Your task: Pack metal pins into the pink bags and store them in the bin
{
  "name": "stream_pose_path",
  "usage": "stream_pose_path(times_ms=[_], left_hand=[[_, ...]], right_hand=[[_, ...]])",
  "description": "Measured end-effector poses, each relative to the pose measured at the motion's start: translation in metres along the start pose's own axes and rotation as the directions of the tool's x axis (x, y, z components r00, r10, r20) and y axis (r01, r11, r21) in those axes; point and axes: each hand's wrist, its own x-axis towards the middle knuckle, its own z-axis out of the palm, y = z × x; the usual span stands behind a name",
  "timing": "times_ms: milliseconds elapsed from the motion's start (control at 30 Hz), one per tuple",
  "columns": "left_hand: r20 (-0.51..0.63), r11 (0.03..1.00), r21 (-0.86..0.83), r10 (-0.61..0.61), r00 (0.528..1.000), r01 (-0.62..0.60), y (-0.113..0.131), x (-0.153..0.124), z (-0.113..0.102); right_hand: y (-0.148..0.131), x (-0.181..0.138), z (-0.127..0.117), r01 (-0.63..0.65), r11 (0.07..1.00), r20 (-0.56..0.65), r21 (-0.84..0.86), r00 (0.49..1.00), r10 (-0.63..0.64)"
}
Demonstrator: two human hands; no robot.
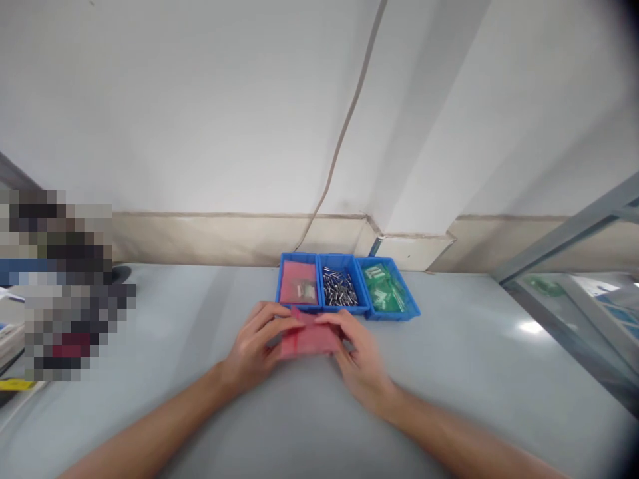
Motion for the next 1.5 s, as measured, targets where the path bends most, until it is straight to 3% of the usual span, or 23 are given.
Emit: stream_pose_path(times_ms=[133,267,433,600,833,933,1067,1300,1500], left_hand=[[-0.030,0.999,0.029,-0.032,0.999,0.033,0.002,0.002,-0.002],[-0.038,0.995,0.066,-0.075,0.996,0.077,0.002,0.001,-0.002],[0.002,0.998,0.054,0.011,1.000,-0.011,0.002,0.002,-0.006],[0.093,0.992,0.066,0.101,0.991,-0.107,0.000,0.003,-0.009],[0.133,0.993,0.055,0.092,0.987,-0.100,-0.001,-0.003,-0.008],[0.100,0.994,0.087,0.062,0.993,-0.071,0.001,-0.005,-0.006],[0.041,0.990,0.137,0.039,0.998,-0.044,-0.001,-0.006,-0.001],[0.033,0.986,0.161,0.038,0.999,-0.042,-0.004,-0.007,-0.001],[-0.053,0.991,0.136,-0.001,0.999,0.008,-0.003,-0.001,-0.002]], right_hand=[[-0.002,0.002,-0.002,-0.027,0.999,0.034,-0.039,0.999,0.029],[-0.002,0.002,0.000,-0.161,0.986,0.048,0.036,0.986,0.159],[-0.001,0.002,0.001,-0.375,0.896,0.111,0.237,0.927,0.359],[-0.002,0.002,0.000,-0.402,0.870,0.121,0.284,0.916,0.384],[-0.003,0.001,-0.004,-0.306,0.899,0.098,0.314,0.952,0.290],[-0.006,0.002,-0.005,-0.225,0.924,0.040,0.308,0.974,0.224],[-0.006,0.002,-0.003,-0.216,0.919,0.060,0.330,0.976,0.208],[-0.003,0.001,0.001,-0.182,0.978,0.001,0.106,0.983,0.183],[-0.006,0.003,-0.003,-0.080,0.993,-0.014,0.087,0.997,0.081]])
